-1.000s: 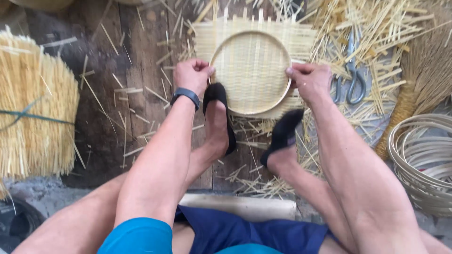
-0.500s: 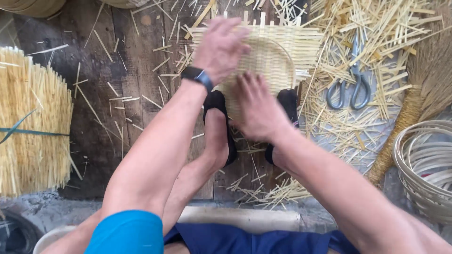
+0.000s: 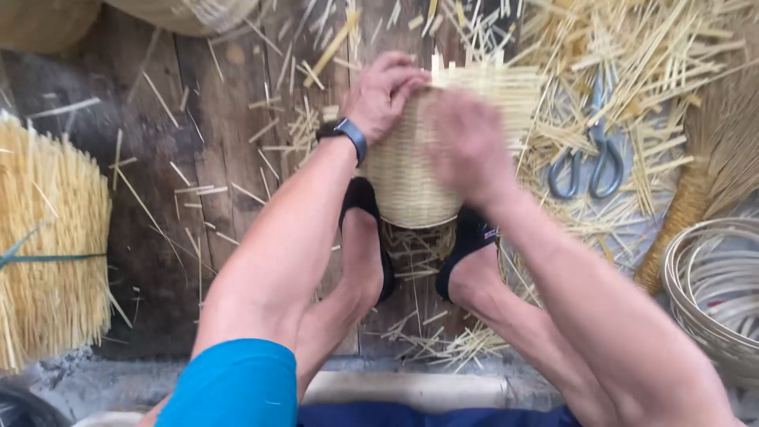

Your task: The person sits on a low stool and finishes a round bamboo sieve. They lay a woven bamboo mat over a round wooden form, trim the overhanging bamboo strips with scissors, press a split bamboo rim ring around the edge, and set the finished sieve onto a stack of completed sieves.

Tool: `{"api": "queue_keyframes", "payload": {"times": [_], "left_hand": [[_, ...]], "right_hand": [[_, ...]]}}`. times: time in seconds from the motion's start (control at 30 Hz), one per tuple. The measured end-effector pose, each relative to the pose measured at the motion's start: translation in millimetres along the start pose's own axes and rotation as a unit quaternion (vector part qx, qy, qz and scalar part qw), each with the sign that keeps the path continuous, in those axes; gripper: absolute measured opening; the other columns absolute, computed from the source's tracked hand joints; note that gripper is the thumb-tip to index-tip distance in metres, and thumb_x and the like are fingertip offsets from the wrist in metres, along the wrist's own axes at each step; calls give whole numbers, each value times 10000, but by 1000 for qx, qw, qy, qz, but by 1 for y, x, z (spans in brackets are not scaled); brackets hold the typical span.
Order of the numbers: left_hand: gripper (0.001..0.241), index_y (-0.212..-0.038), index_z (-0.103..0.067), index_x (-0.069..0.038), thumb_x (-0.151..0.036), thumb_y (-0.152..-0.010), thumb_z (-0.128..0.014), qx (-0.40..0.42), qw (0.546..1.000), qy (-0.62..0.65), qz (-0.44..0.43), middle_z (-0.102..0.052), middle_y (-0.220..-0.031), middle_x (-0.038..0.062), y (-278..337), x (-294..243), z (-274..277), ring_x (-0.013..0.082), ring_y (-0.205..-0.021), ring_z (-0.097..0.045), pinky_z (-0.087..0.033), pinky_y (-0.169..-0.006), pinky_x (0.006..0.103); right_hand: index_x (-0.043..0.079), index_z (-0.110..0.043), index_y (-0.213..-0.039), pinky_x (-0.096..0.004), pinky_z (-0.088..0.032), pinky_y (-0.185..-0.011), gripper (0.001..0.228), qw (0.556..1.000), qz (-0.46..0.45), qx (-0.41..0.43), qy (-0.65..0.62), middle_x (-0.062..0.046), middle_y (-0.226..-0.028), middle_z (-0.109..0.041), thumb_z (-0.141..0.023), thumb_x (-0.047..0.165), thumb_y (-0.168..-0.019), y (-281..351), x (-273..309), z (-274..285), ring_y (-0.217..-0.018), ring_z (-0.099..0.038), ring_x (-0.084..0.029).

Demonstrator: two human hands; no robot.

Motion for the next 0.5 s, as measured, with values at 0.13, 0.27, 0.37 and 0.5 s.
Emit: {"api": "queue_keyframes", "payload": {"times": [0.13, 0.27, 0.37, 0.5], "left_hand": [[331, -1116, -766, -211, -433, -1096, -521, 77, 993, -74, 55, -718, -1088, 26, -11, -3, -1, 203, -1057, -661, -549, -855, 398], [377, -993, -791, -162, -483, -968, -594, 98, 966, 73, 230, -739, -766, 53, -7, 20, -10, 179, -717, -693, -534, -686, 366], [404, -915, -799, -112, -471, -960, -619, 74, 969, 90, 217, -706, -677, 97, -11, 25, -16, 192, -634, -647, -510, -632, 377], [476, -934, -817, -114, -540, -980, -610, 94, 972, 65, 206, -752, -751, 93, -6, 41, -23, 181, -698, -679, -530, -686, 372]], "right_hand": [[59, -744, -1205, -421, -508, -925, 273, 989, -127, -53, -59, -137, -1153, -726, -743, 214, -980, -35, -71, -15, -1066, -659, -284], [87, -798, -1067, -313, -520, -662, 189, 908, -328, 28, -258, -74, -832, -752, -691, 234, -1014, -21, -114, -46, -707, -665, -171], [83, -804, -1042, -295, -506, -629, 213, 853, -369, 37, -368, -53, -802, -751, -679, 250, -1006, -16, -127, -58, -677, -631, -144], [50, -764, -1081, -294, -580, -796, 303, 754, -359, -84, -544, -61, -957, -778, -595, 292, -1011, 0, -135, -38, -865, -713, -141]]}}
Point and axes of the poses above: each hand's wrist, its own y-axis away from the middle knuckle, its own z-axis out of the back of the hand, x = y × z, the point moved 7 cm from there along -y, towards the middle knuckle
